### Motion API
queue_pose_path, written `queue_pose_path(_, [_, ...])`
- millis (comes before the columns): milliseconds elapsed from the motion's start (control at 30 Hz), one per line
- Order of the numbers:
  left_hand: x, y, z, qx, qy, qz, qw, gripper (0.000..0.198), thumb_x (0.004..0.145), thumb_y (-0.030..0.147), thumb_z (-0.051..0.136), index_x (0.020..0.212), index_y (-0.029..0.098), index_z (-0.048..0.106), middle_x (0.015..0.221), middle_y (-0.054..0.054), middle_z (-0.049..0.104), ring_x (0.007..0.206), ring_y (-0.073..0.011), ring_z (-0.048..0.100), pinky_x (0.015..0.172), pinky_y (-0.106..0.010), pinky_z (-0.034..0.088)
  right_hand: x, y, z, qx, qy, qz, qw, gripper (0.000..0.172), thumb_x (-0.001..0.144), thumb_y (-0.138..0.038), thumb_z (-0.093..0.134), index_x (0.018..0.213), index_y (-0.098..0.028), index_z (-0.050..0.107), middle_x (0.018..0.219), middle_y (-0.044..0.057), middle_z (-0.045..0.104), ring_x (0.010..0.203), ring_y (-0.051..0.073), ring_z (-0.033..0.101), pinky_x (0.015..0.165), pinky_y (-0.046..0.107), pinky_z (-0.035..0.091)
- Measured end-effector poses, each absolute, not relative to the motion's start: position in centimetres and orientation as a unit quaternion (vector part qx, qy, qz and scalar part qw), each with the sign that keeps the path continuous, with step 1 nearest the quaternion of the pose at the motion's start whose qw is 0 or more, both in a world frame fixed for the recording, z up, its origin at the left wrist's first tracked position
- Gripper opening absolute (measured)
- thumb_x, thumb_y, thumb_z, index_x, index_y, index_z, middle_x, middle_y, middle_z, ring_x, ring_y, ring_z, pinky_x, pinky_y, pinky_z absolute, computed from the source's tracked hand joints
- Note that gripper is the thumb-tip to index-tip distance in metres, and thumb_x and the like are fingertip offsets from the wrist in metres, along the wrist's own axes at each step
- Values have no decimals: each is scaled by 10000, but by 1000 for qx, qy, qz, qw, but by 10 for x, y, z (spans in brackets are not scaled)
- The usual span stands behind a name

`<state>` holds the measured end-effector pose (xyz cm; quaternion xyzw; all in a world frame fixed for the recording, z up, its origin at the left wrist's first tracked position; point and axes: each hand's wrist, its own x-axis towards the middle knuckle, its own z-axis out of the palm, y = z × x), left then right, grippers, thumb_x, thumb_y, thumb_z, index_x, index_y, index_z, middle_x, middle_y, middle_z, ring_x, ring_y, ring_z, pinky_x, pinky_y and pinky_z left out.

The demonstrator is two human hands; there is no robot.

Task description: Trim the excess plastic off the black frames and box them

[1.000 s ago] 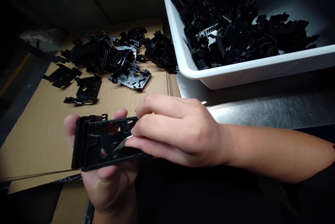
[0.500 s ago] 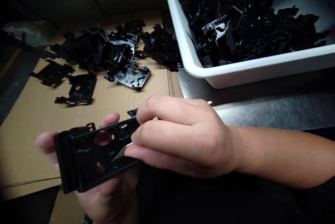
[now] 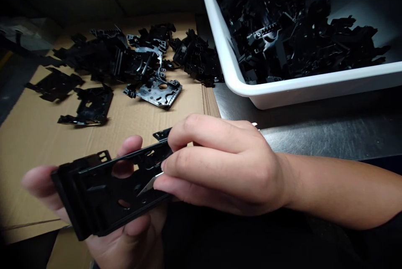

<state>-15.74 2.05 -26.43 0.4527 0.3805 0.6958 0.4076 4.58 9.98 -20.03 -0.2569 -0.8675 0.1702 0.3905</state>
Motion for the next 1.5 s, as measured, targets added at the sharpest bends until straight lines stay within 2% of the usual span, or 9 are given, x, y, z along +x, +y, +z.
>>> queue_pose_path(367, [-154,21,-262,429,389,693,429,781,857,387,948,1534,458,567,1426,-27,745,1314,-303,743,1158,-520,620,44,102,-204,-242,-867,173,400,127,1045,-268,775,976,-162,787,989,68,776,843,136,753,752,244,664])
queue_pose_path(467, [-153,20,-261,436,398,690,420,762,870,455,929,1528,430,548,1413,-25,744,1307,-274,730,1190,-496,591,43,103,-205,-233,-866,174,405,128,1040,-259,780,976,-150,798,985,76,780,833,138,756,752,243,664])
queue_pose_path(600, [-152,19,-259,417,399,682,449,751,873,421,929,1514,447,538,1425,-3,724,1345,-239,698,1227,-454,551,42,104,-205,-225,-867,179,408,137,1035,-265,787,977,-142,802,987,86,786,823,142,758,743,246,667])
queue_pose_path(933, [-149,20,-259,411,400,685,448,755,894,474,892,1545,424,513,1422,-49,710,1293,-267,720,1159,-472,595,40,104,-209,-215,-859,196,422,125,1025,-239,796,977,-124,799,977,102,769,832,153,747,725,263,649])
queue_pose_path(1067, [-151,22,-260,391,392,692,463,768,921,450,878,1604,409,530,1528,-69,661,1324,-258,709,1132,-407,612,41,108,-213,-209,-837,221,456,92,998,-188,808,997,-97,794,996,114,746,909,166,738,789,280,649])
queue_pose_path(1167, [-154,23,-261,369,369,687,506,718,972,442,826,1632,405,546,1599,-70,638,1366,-243,706,1141,-356,604,43,112,-215,-229,-810,269,467,171,1012,-253,783,1090,-101,783,1064,120,705,903,167,696,714,286,618])
queue_pose_path(1267, [-157,25,-261,355,329,672,560,615,1058,455,702,1649,417,537,1631,-65,636,1361,-226,721,1128,-324,607,43,115,-219,-248,-787,341,451,366,1026,-430,757,1225,-123,753,1108,111,650,810,156,610,600,289,539])
queue_pose_path(1367, [-157,26,-260,328,303,680,581,563,1086,488,631,1636,386,564,1653,-91,619,1374,-288,716,1130,-427,625,41,115,-222,-209,-801,379,413,504,976,-538,804,1278,-143,726,1100,101,675,834,176,603,654,310,543])
queue_pose_path(1500, [-155,28,-260,288,274,688,607,635,1083,559,606,1681,372,497,1642,-118,628,1490,-368,626,1151,-556,606,37,109,-224,-171,-819,373,400,423,895,-276,913,1247,-149,717,1022,56,709,760,123,579,647,258,515])
